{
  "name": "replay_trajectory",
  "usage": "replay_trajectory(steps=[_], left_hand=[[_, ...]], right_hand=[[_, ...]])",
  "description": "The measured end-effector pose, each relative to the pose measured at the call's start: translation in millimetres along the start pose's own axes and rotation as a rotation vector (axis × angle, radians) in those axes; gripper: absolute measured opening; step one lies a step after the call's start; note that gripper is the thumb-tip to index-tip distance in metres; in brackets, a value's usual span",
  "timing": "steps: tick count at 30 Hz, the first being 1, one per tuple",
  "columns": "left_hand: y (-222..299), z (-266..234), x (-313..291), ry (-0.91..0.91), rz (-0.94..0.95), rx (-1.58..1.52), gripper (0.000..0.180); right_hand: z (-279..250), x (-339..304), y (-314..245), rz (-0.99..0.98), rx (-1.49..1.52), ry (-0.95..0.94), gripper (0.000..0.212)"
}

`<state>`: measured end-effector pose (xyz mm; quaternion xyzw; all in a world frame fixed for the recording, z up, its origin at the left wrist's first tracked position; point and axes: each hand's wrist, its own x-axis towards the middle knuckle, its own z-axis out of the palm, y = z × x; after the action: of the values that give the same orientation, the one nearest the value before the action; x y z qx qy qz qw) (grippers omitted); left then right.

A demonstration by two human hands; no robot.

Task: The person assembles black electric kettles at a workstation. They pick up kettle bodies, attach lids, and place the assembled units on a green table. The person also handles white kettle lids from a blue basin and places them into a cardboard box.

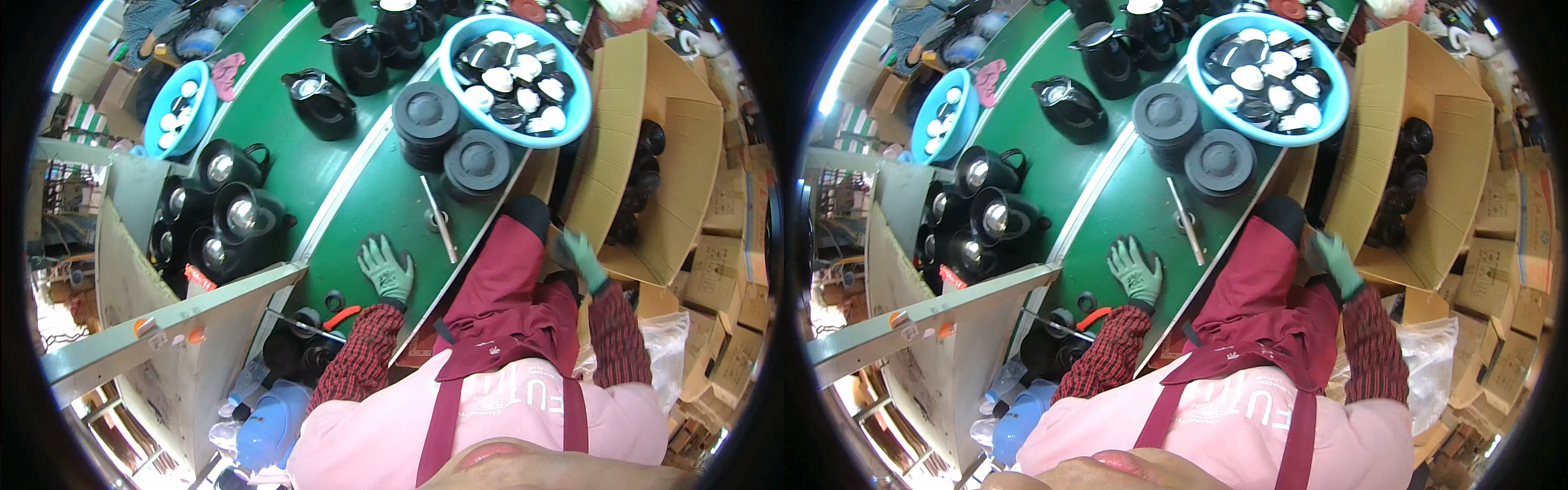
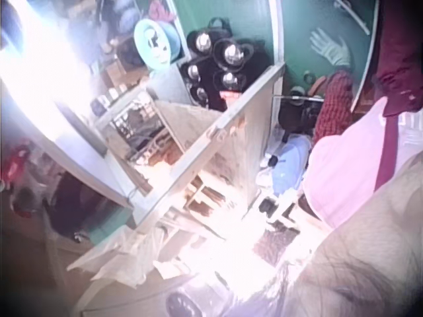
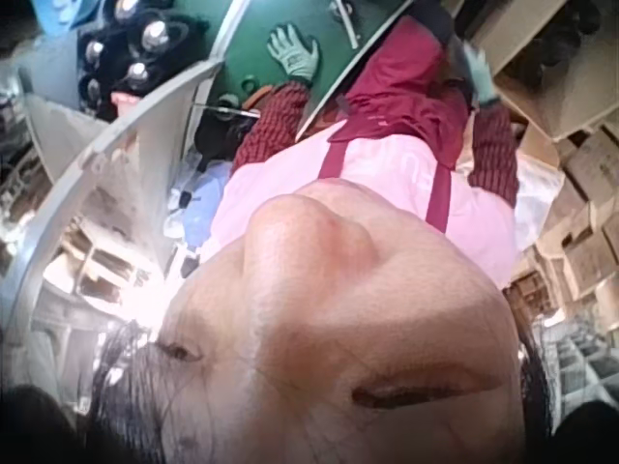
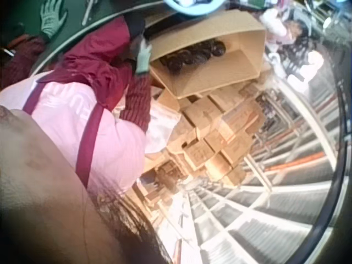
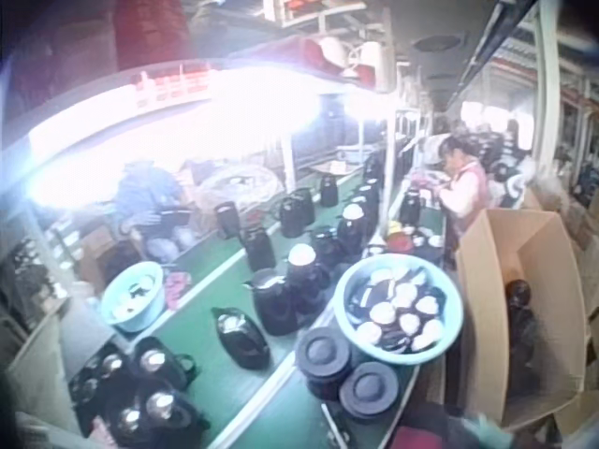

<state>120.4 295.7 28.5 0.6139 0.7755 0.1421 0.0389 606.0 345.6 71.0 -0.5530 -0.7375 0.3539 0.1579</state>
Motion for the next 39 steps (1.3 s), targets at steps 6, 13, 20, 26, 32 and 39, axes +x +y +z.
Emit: replay_trajectory(steps=[6,13,20,26,32,39], left_hand=[[-7.8,-3.8,-1.0,0.002,-0.028,0.004,0.076],[-8.1,5.6,-1.5,0.064,0.102,0.012,0.068],[-9.7,12.5,-7.7,0.113,0.106,0.013,0.063],[-17.4,17.0,-4.0,0.165,0.145,-0.003,0.061],[-16.5,19.7,-0.1,0.181,0.175,-0.036,0.057],[-20.8,5.6,9.1,0.137,-0.019,-0.350,0.050]], right_hand=[[92.2,-162.1,95.6,0.798,-0.823,-0.028,0.071],[75.1,-217.7,139.7,0.950,-0.689,0.669,0.053],[14.6,-262.9,91.3,0.870,-0.684,0.876,0.045],[3.3,-98.8,13.5,0.768,-0.425,0.797,0.067],[-1.3,-75.8,-53.1,0.825,-0.259,0.465,0.066],[12.5,-89.9,-67.9,0.241,-0.443,0.534,0.035]])
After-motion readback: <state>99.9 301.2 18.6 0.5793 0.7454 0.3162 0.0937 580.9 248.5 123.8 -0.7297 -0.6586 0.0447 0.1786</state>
